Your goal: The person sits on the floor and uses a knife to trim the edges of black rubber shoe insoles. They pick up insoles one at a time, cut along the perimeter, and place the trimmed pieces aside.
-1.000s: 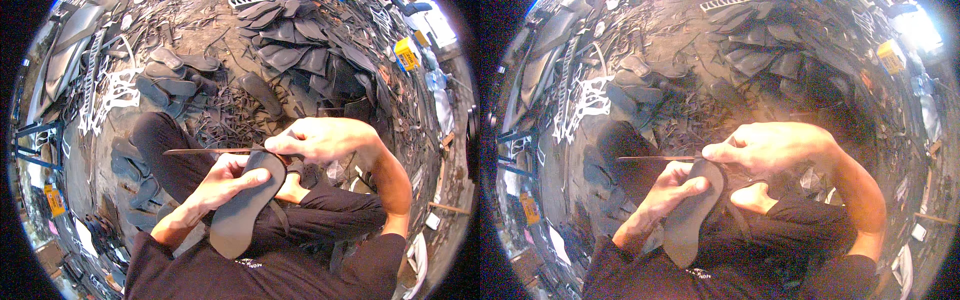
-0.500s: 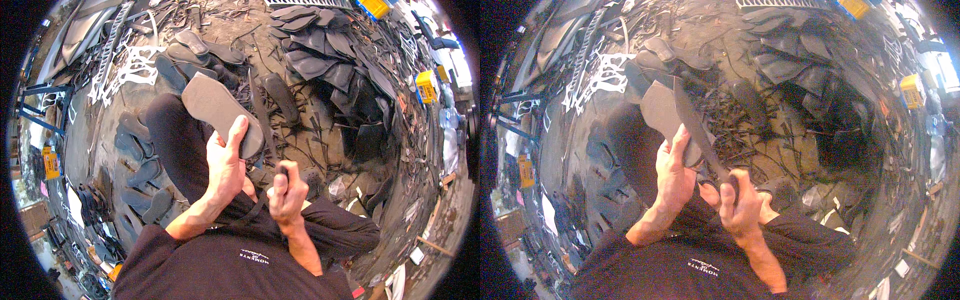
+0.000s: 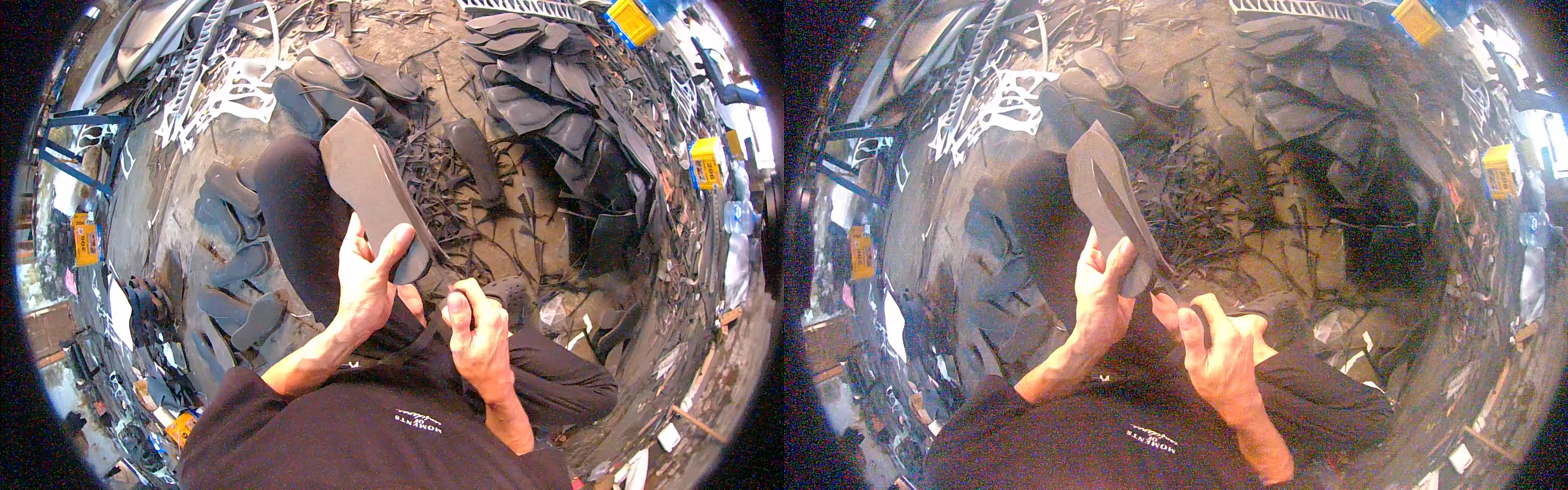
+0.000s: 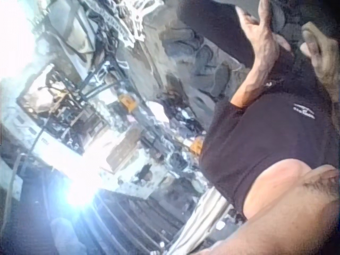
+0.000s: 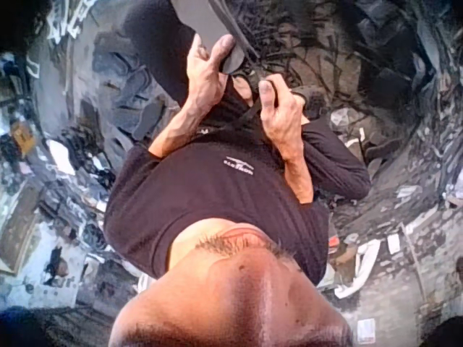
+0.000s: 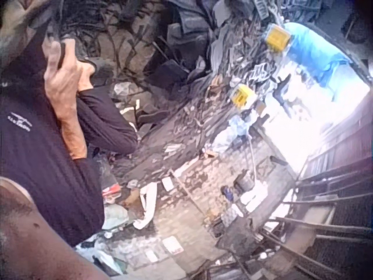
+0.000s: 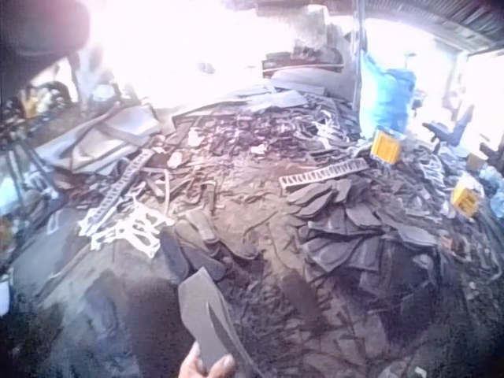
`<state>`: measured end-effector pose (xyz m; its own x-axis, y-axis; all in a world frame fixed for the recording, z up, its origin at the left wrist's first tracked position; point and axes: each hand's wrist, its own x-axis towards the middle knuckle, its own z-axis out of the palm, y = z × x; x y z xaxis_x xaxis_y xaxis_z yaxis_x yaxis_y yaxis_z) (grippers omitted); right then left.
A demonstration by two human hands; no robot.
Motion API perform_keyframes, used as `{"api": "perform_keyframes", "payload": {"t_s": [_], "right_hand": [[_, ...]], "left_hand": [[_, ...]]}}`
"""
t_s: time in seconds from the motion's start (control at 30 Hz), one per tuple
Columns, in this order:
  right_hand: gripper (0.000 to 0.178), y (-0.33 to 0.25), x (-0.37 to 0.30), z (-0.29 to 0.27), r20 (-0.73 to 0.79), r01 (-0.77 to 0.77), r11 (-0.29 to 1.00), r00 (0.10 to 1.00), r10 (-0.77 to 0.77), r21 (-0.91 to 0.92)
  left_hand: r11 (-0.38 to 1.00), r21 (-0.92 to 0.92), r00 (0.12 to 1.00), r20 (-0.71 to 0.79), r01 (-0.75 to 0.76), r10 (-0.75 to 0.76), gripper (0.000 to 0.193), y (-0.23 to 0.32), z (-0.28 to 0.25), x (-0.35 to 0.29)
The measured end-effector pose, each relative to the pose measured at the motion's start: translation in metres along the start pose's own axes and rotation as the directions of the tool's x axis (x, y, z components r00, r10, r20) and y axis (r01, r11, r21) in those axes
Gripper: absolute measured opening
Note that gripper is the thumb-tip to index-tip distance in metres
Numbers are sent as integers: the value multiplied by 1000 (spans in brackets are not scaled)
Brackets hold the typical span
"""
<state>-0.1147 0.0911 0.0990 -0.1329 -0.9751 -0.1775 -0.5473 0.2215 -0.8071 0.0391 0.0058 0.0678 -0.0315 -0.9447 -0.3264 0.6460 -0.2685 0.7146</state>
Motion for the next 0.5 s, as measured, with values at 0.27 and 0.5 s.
{"api": "perform_keyframes", "payload": {"t_s": [0.27, 0.5], "right_hand": [[50, -26, 54, 5, 247, -76, 981, 969, 30, 180], [62, 15, 151, 68, 55, 23, 935, 997, -45, 354]], "left_hand": [[996, 32, 997, 7, 83, -83, 52, 11, -21, -9], [987, 131, 986, 122, 97, -113, 63, 16, -16, -24]]}}
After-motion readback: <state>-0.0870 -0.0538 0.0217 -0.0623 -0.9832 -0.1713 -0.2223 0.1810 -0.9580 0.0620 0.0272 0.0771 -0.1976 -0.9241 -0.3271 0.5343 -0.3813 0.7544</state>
